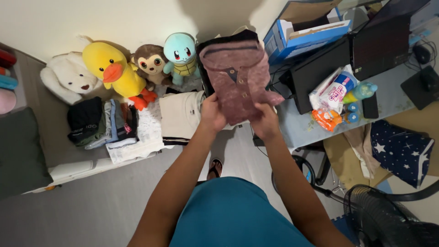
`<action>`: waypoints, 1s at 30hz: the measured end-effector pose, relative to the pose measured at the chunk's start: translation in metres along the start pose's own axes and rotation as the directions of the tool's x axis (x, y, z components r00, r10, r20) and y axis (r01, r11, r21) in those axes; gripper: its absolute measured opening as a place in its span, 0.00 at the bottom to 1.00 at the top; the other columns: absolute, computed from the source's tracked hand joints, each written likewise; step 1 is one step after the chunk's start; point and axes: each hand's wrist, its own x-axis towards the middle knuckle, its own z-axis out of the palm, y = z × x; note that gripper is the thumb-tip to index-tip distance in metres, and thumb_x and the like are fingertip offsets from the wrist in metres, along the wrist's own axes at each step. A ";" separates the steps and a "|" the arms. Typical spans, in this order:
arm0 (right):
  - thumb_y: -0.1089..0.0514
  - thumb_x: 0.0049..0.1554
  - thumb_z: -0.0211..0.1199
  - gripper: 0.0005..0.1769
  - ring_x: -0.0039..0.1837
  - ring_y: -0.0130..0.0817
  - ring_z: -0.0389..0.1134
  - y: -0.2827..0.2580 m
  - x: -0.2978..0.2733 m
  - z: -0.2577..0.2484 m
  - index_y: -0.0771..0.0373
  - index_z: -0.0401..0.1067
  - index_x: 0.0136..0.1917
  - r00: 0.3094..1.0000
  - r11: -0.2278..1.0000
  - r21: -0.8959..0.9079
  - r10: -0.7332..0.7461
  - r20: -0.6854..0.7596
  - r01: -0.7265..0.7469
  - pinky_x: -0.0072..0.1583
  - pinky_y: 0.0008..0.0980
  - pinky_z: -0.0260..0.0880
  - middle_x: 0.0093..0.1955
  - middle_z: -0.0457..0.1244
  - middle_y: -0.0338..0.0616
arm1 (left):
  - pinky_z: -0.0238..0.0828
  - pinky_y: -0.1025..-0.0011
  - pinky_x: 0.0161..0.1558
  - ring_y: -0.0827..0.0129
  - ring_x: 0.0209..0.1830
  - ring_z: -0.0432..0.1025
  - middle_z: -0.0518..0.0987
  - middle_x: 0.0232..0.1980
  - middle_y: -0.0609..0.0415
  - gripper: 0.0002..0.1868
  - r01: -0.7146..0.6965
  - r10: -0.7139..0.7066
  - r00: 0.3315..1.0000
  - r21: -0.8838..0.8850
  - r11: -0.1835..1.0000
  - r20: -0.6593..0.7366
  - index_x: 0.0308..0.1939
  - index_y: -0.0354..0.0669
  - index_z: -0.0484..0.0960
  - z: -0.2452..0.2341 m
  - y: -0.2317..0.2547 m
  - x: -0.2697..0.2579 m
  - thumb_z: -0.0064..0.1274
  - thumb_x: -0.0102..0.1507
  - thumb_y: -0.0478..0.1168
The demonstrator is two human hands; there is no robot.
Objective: Organizing and moving folded clothes from a shelf/closet to a dresser.
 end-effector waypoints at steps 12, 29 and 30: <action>0.63 0.49 0.50 0.37 0.74 0.52 0.62 -0.026 -0.053 -0.016 0.67 0.62 0.73 1.000 1.000 -0.010 -0.007 -0.009 0.006 0.77 0.54 0.56 0.72 0.63 0.52 | 0.64 0.56 0.70 0.53 0.69 0.70 0.73 0.72 0.43 0.29 -0.112 0.180 0.945 -0.243 0.963 0.274 0.74 0.38 0.68 0.058 -0.002 -0.029 0.39 0.77 0.55; 0.69 0.60 0.62 0.32 0.67 0.37 0.67 -0.020 -0.051 0.099 0.64 0.58 0.75 0.990 0.828 -0.557 -0.128 -0.064 0.071 0.68 0.38 0.69 0.69 0.63 0.46 | 0.64 0.54 0.69 0.52 0.69 0.69 0.72 0.72 0.42 0.36 -0.163 0.166 0.977 -0.035 0.986 0.133 0.74 0.40 0.66 0.095 0.073 -0.120 0.39 0.72 0.61; 0.69 0.60 0.62 0.32 0.68 0.36 0.66 -0.015 -0.049 0.099 0.64 0.59 0.76 0.991 0.809 -0.584 -0.126 -0.052 0.072 0.69 0.37 0.68 0.69 0.63 0.46 | 0.64 0.53 0.69 0.52 0.69 0.69 0.72 0.72 0.42 0.36 -0.181 0.183 0.976 -0.028 0.983 0.117 0.74 0.40 0.66 0.095 0.078 -0.130 0.39 0.71 0.62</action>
